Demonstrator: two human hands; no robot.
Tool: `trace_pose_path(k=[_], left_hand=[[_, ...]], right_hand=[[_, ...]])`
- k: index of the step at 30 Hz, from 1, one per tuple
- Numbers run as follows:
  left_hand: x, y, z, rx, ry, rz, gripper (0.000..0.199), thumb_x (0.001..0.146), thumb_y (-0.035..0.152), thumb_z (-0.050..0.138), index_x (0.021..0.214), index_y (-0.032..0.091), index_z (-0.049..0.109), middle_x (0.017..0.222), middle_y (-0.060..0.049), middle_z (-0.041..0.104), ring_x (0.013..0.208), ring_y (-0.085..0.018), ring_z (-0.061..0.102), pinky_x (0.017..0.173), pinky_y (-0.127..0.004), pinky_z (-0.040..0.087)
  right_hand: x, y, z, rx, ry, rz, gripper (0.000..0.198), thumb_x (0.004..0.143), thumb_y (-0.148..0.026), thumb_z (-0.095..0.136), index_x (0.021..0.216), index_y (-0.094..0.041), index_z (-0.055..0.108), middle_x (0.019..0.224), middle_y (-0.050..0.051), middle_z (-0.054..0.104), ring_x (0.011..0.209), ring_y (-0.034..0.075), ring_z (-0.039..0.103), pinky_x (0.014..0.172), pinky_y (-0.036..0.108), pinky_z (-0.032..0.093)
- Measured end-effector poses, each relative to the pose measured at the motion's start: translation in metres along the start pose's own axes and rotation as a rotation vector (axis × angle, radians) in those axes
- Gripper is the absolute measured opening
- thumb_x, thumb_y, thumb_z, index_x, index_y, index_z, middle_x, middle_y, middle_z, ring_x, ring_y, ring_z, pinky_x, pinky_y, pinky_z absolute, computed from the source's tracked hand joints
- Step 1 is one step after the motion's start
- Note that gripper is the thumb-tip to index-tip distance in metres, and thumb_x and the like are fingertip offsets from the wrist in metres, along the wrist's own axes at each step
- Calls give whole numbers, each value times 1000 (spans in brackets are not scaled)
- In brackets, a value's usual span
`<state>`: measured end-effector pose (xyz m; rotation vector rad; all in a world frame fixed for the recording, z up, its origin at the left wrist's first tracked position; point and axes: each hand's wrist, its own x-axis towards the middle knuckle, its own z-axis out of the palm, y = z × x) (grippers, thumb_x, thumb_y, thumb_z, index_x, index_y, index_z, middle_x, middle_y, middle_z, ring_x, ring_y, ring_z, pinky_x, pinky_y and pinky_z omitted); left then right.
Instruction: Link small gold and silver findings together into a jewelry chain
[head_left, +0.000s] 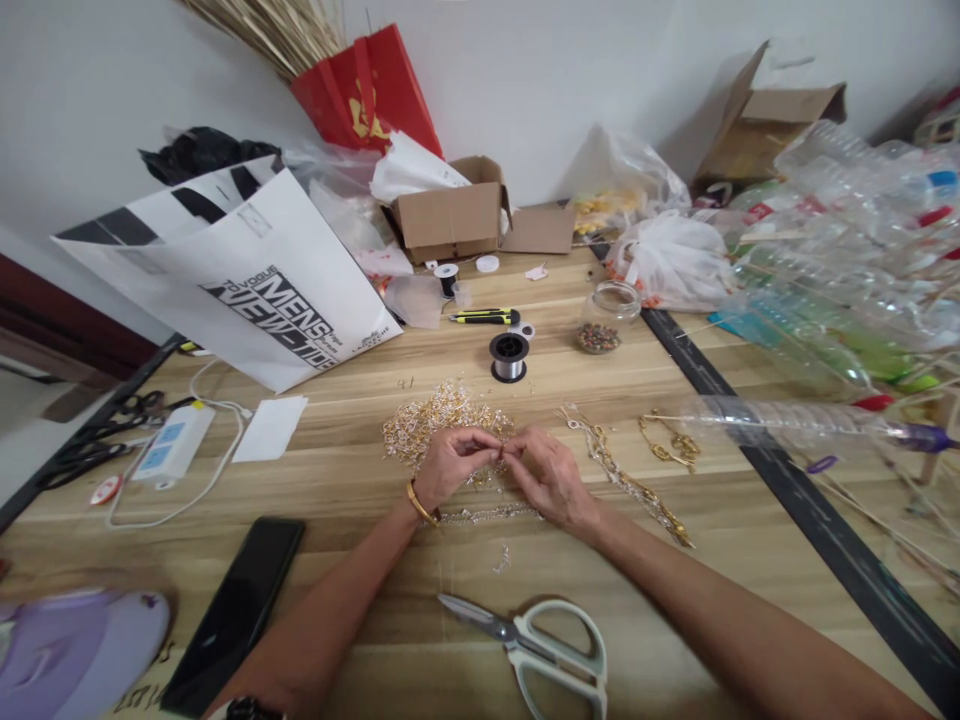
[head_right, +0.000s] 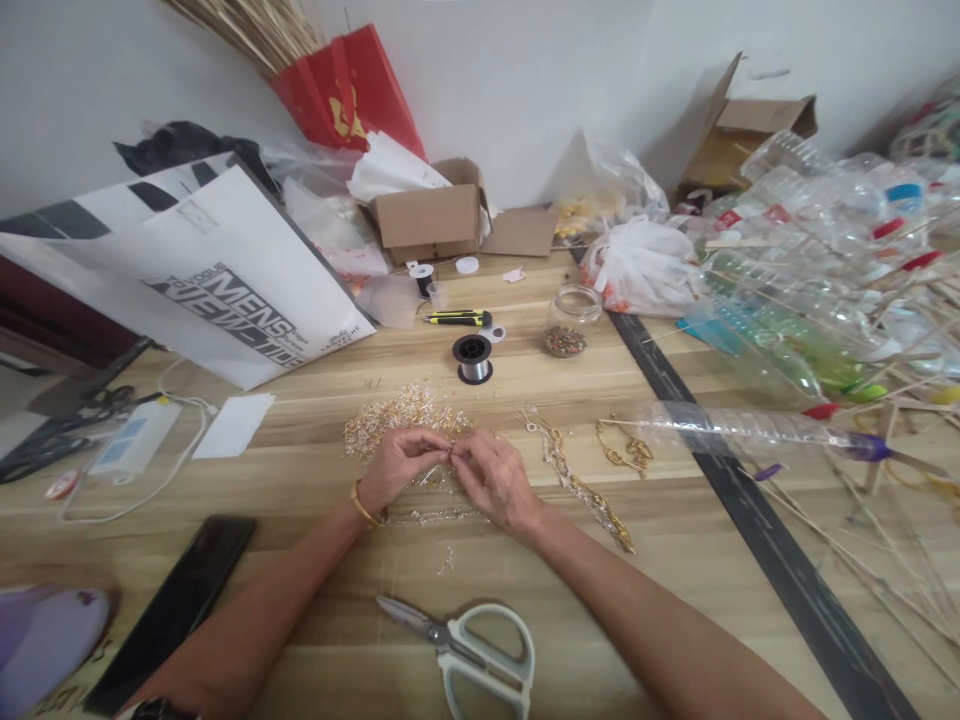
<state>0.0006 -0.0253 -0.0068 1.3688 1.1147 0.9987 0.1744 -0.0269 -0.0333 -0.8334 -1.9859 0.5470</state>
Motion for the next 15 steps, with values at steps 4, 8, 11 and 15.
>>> trace_pose_path(k=[4, 8, 11, 15], left_hand=[[0, 0, 0, 8, 6, -1, 14, 67, 22, 73, 75, 11, 71, 74, -7, 71, 68, -14, 63, 66, -23, 49], [0, 0, -1, 15, 19, 0, 13, 67, 20, 72, 75, 10, 70, 75, -7, 71, 68, -14, 64, 66, -23, 50], [0, -1, -1, 12, 19, 6, 13, 68, 20, 71, 75, 10, 70, 75, -7, 71, 69, -14, 64, 67, -23, 50], [0, -2, -1, 5, 8, 18, 11, 68, 18, 71, 76, 10, 70, 76, -7, 71, 70, -14, 64, 68, -23, 50]], right_hand=[[0, 1, 1, -3, 8, -6, 4, 89, -20, 50, 88, -20, 54, 78, 3, 60, 72, 17, 57, 66, 29, 45], [0, 1, 0, -22, 13, -13, 5, 89, -21, 50, 88, -20, 54, 78, 4, 61, 73, 17, 57, 67, 30, 45], [0, 2, 1, -26, 4, -13, 5, 90, -21, 49, 89, -20, 54, 78, 4, 60, 73, 17, 57, 66, 30, 45], [-1, 2, 1, -5, 4, -18, 5, 89, -20, 49, 90, -20, 54, 79, 4, 60, 73, 17, 57, 66, 30, 45]])
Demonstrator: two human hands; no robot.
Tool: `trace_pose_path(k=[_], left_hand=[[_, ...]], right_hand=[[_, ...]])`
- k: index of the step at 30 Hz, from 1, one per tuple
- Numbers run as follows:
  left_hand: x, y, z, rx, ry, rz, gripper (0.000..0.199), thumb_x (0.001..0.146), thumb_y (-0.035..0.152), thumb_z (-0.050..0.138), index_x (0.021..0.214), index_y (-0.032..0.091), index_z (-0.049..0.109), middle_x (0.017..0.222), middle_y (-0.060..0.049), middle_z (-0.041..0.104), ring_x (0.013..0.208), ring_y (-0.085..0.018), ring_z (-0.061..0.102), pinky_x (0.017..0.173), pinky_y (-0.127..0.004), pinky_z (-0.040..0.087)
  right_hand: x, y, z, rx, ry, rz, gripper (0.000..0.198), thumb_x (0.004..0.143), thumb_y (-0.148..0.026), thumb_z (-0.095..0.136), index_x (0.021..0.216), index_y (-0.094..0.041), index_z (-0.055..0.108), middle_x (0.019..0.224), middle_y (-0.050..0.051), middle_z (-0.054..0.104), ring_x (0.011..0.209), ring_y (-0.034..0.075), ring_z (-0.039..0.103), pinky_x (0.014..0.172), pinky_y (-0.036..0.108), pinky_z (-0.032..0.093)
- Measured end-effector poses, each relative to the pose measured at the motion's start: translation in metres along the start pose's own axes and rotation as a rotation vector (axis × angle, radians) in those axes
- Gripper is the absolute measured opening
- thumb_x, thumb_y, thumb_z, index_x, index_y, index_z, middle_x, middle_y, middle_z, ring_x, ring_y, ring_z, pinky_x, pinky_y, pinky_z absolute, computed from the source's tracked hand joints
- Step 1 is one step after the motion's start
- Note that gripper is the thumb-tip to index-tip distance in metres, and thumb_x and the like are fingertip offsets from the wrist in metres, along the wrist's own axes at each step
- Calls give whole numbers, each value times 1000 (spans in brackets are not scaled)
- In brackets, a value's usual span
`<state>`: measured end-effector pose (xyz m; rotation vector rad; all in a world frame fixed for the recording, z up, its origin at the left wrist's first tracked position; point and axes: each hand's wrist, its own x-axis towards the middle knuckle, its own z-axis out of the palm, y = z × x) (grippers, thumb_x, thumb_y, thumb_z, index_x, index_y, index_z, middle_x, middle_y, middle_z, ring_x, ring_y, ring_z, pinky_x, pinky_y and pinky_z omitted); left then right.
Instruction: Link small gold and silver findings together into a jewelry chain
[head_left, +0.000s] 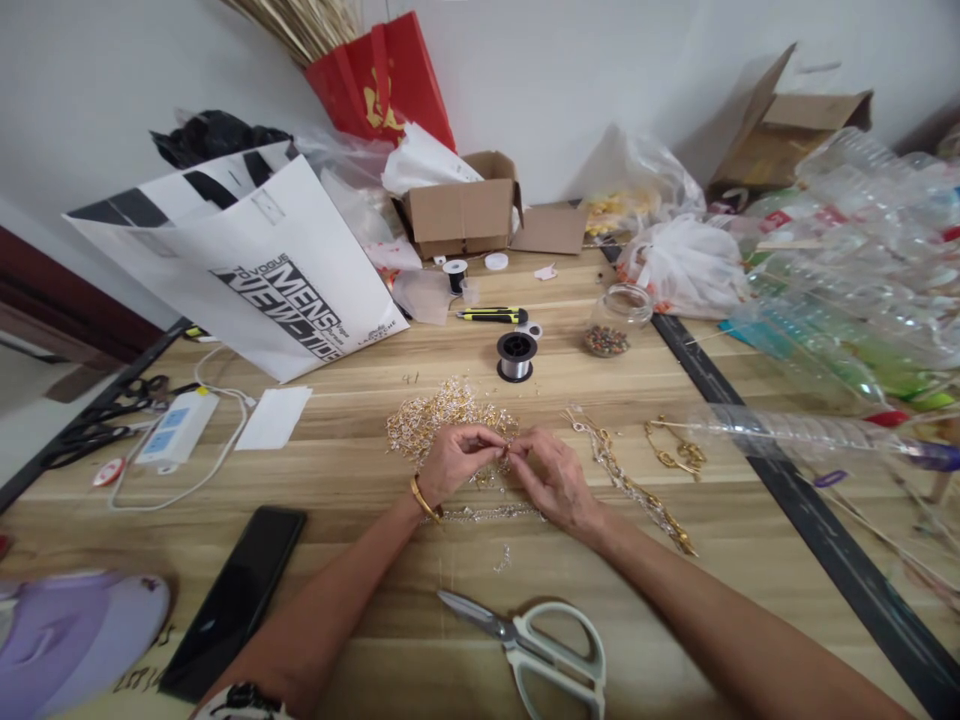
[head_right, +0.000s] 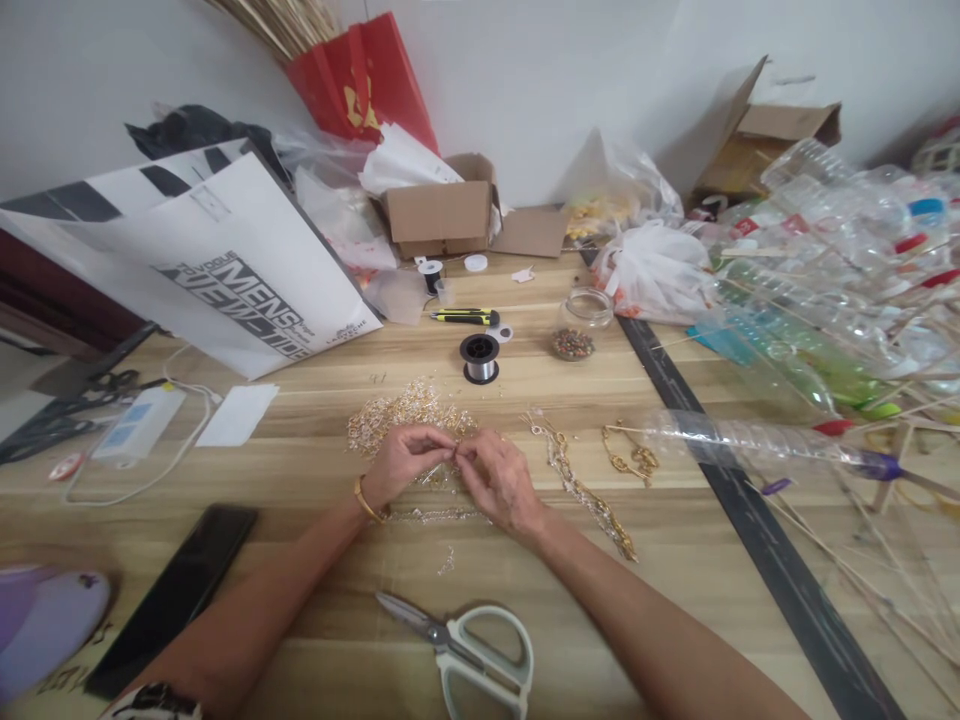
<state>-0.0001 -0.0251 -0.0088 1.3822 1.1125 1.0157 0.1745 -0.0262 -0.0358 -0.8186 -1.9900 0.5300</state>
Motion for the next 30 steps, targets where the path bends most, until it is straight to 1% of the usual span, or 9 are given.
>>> trace_pose_path(k=[5, 11, 16, 23, 30], left_hand=[[0, -2, 1, 7, 6, 35, 10, 69, 19, 71, 75, 10, 70, 76, -7, 71, 70, -14, 64, 69, -24, 51], [-1, -4, 2, 17, -10, 48, 10, 70, 19, 70, 76, 11, 70, 76, -7, 71, 71, -14, 64, 69, -24, 51], [0, -5, 2, -19, -11, -8, 13, 67, 20, 72, 77, 10, 69, 77, -7, 71, 69, -14, 65, 69, -23, 52], [0, -6, -2, -118, -52, -74, 20, 67, 23, 74, 80, 10, 70, 76, -7, 72, 70, -15, 66, 70, -25, 53], [-1, 0, -2, -160, -41, -92, 21, 66, 26, 75, 79, 10, 70, 73, -6, 72, 68, -15, 67, 71, -27, 54]], right_hand=[[1, -2, -1, 19, -13, 15, 6, 89, -20, 49, 90, -20, 54, 79, 4, 60, 74, 17, 57, 67, 30, 45], [1, -2, -1, -10, -20, 28, 5, 89, -19, 49, 87, -20, 54, 78, 4, 59, 73, 17, 56, 66, 30, 45], [2, -4, -3, 22, -16, 40, 6, 89, -19, 49, 88, -20, 54, 78, 4, 59, 73, 17, 56, 66, 29, 45], [3, -5, -4, 48, -21, 72, 9, 90, -21, 48, 89, -20, 56, 78, 4, 59, 72, 16, 56, 65, 29, 45], [3, -5, -4, 36, -29, 93, 10, 90, -23, 48, 89, -20, 58, 78, 4, 61, 73, 17, 57, 67, 30, 46]])
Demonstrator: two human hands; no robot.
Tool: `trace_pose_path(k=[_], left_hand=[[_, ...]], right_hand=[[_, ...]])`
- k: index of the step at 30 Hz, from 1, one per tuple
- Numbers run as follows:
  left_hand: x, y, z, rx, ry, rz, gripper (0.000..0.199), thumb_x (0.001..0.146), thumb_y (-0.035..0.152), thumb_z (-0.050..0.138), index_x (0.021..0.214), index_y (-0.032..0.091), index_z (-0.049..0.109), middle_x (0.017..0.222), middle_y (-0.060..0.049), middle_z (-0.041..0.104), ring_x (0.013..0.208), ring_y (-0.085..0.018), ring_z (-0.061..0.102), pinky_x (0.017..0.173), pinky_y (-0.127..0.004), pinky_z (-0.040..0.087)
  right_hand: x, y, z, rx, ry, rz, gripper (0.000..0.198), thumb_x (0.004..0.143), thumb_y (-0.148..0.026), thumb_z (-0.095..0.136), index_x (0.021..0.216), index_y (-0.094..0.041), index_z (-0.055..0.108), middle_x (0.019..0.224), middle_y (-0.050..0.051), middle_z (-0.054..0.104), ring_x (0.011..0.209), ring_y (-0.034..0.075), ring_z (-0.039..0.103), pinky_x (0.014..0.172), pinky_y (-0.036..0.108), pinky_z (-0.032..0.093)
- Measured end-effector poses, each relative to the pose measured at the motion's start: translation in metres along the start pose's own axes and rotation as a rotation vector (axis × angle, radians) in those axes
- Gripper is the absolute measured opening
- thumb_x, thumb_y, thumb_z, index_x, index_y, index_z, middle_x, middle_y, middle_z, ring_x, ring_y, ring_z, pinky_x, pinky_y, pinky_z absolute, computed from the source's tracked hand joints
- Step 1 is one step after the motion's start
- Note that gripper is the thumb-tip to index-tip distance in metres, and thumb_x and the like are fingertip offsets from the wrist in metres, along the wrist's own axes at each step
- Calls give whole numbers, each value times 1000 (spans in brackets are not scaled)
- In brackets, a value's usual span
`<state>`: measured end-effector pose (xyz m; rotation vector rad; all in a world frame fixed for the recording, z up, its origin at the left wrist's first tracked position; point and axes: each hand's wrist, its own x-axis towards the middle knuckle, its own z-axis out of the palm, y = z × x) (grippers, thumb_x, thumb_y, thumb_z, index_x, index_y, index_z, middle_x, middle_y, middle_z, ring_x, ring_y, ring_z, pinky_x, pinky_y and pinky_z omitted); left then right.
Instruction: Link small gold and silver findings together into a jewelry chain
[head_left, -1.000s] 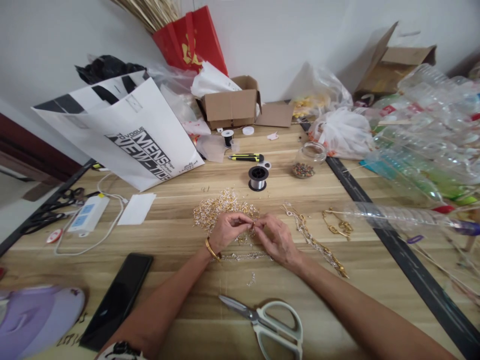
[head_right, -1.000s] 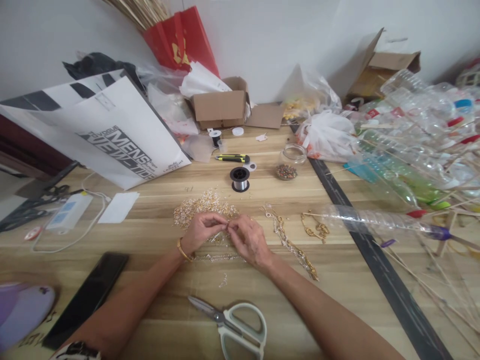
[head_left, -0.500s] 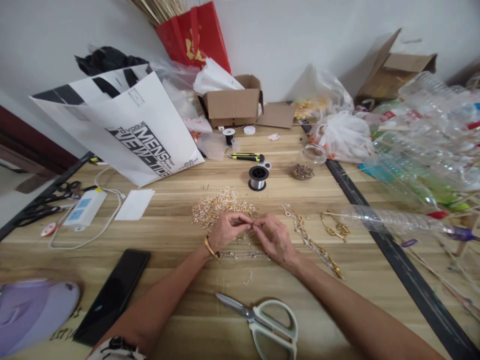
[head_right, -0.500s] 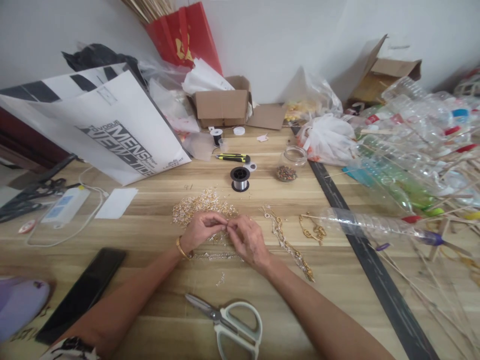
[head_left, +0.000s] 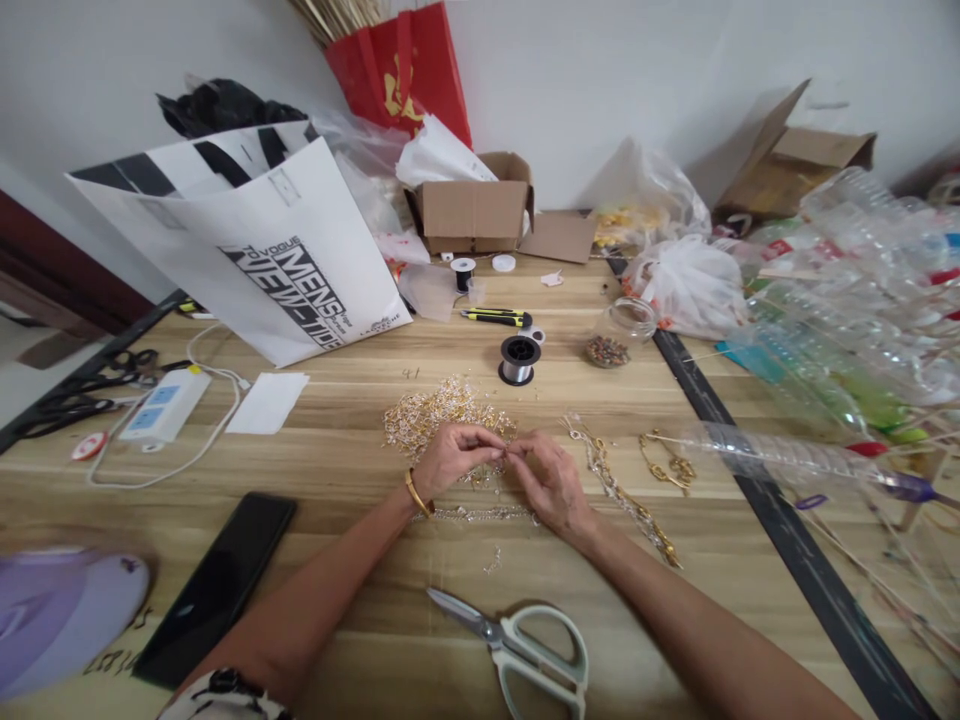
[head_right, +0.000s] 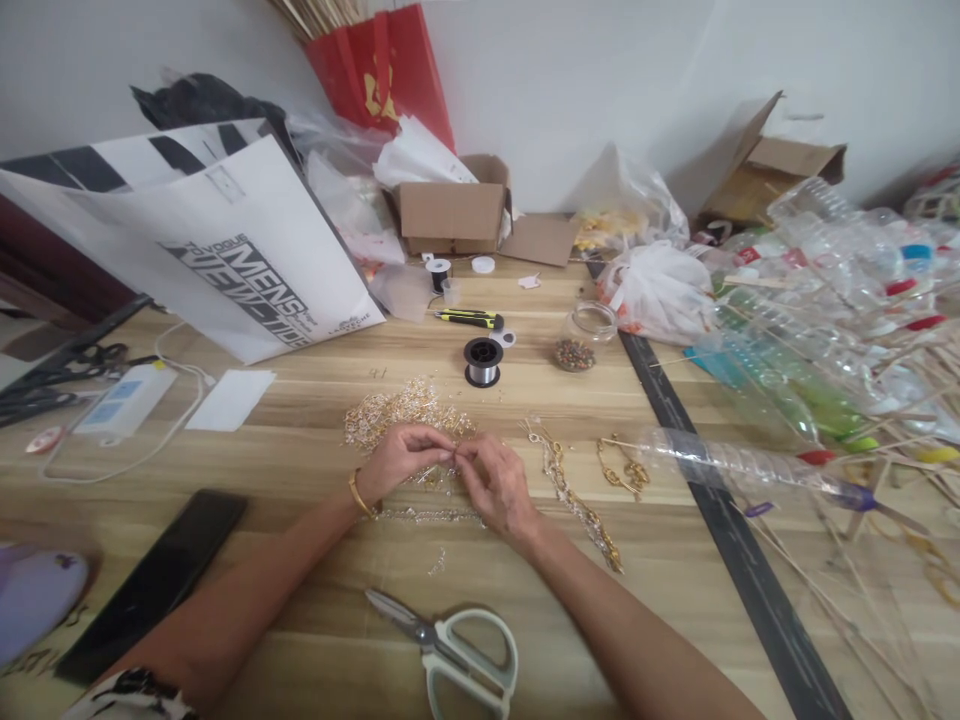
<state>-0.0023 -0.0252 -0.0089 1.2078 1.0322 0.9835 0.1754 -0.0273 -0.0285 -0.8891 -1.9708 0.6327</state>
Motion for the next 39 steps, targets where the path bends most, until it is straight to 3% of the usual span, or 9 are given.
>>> trace_pose_path(k=[39], left_hand=[[1, 0, -2, 159, -2, 130, 14, 70, 23, 70, 76, 10, 69, 78, -8, 70, 72, -15, 64, 70, -26, 51]], right_hand=[[-4, 5, 4, 28, 30, 16, 4, 87, -26, 55, 89, -23, 57, 81, 2, 65, 74, 17, 62, 68, 30, 49]])
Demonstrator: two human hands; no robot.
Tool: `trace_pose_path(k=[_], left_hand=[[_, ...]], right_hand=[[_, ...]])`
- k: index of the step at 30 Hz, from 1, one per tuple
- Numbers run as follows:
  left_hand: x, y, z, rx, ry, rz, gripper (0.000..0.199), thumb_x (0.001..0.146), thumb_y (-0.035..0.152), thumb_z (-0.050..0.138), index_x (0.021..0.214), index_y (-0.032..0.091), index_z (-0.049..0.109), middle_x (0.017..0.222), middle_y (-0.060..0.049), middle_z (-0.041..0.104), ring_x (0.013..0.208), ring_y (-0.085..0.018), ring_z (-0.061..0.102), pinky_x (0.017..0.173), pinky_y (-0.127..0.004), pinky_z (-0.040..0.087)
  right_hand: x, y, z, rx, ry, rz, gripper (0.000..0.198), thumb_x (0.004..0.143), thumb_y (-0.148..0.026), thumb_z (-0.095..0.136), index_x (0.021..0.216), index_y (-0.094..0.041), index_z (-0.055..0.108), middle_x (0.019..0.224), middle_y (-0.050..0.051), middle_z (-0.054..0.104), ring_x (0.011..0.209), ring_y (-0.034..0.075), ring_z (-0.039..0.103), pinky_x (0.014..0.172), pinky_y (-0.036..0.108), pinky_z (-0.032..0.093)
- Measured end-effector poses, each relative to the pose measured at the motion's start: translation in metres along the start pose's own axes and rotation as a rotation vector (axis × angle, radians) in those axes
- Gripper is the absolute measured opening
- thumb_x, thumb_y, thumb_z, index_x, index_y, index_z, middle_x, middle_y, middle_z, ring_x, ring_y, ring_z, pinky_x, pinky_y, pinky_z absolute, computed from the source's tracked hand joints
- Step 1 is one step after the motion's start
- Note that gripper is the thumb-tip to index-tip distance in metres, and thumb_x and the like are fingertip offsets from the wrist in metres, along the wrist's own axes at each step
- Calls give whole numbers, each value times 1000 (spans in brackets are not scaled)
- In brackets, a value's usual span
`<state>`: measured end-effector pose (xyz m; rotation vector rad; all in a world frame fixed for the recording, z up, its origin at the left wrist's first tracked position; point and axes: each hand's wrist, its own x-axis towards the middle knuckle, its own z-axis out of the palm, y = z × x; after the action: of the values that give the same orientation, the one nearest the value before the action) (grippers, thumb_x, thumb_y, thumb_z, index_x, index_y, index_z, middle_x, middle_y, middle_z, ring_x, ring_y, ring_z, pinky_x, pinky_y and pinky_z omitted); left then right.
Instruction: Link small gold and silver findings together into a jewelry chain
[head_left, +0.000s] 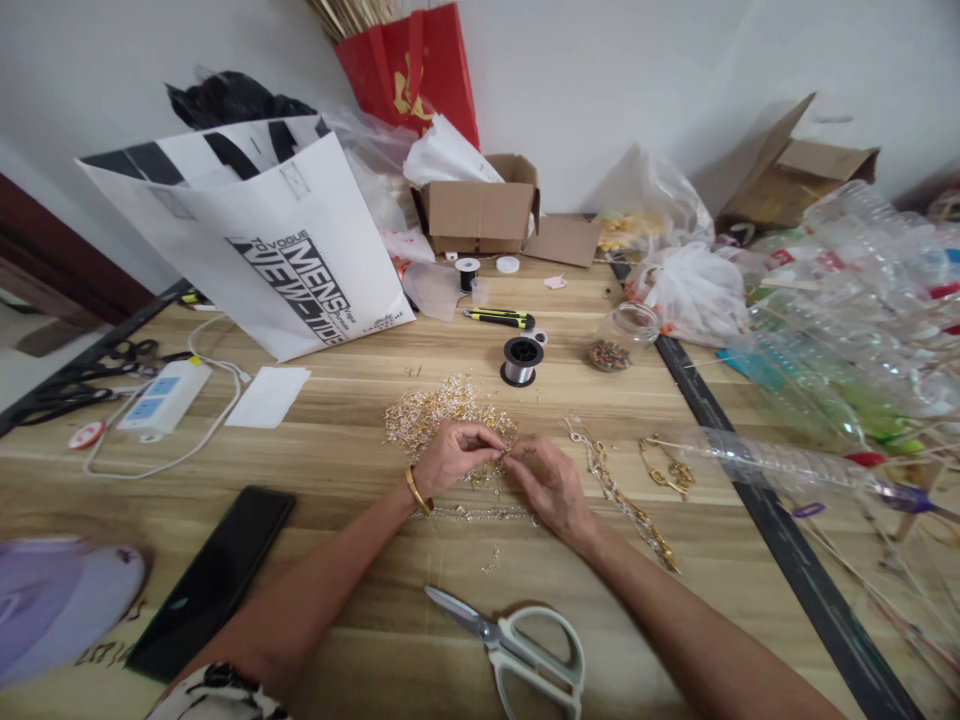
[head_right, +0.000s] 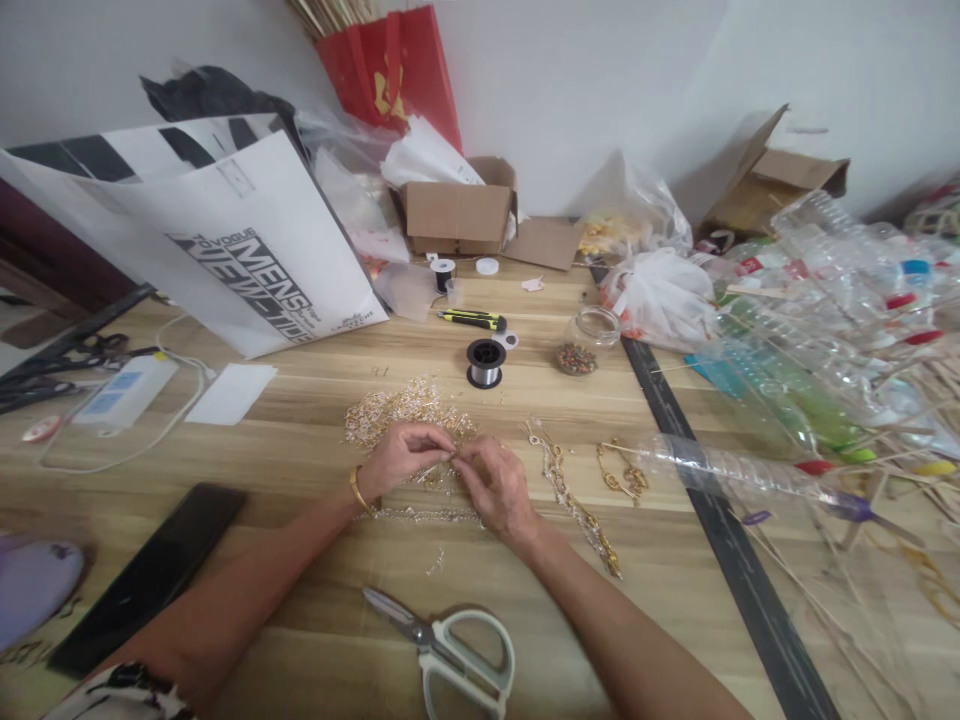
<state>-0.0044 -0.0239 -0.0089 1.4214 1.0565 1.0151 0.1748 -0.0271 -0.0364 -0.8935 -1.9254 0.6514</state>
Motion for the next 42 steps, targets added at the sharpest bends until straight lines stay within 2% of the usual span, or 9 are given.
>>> trace_pose_path(k=[16, 22, 34, 42], left_hand=[[0, 3, -1, 31, -15, 92, 11, 74, 22, 67, 75, 11, 69, 77, -8, 68, 75, -15, 63, 71, -26, 49], [-1, 5, 0, 37, 2, 30, 10, 73, 20, 68, 74, 10, 66, 74, -5, 67, 71, -14, 62, 71, -25, 50], [-2, 5, 0, 5, -20, -3, 11, 72, 19, 67, 75, 11, 60, 75, -3, 63, 71, -12, 60, 72, -25, 49], [0, 4, -2, -45, 13, -11, 16, 71, 22, 70, 74, 10, 59, 71, -3, 60, 68, -11, 57, 67, -23, 46]], right_hand=[[3, -4, -3, -14, -21, 1, 4, 87, -25, 55, 87, -22, 56, 78, 2, 64, 72, 17, 60, 67, 30, 47], [3, -5, -3, -20, -31, -10, 6, 87, -24, 55, 91, -21, 57, 80, 3, 65, 74, 17, 60, 69, 30, 47], [4, -4, -3, -65, -76, -32, 8, 89, -22, 51, 89, -20, 59, 78, 3, 62, 73, 16, 57, 67, 28, 45], [4, -4, -2, -89, -84, -24, 5, 87, -21, 51, 86, -20, 56, 78, 3, 60, 72, 16, 56, 66, 28, 44]])
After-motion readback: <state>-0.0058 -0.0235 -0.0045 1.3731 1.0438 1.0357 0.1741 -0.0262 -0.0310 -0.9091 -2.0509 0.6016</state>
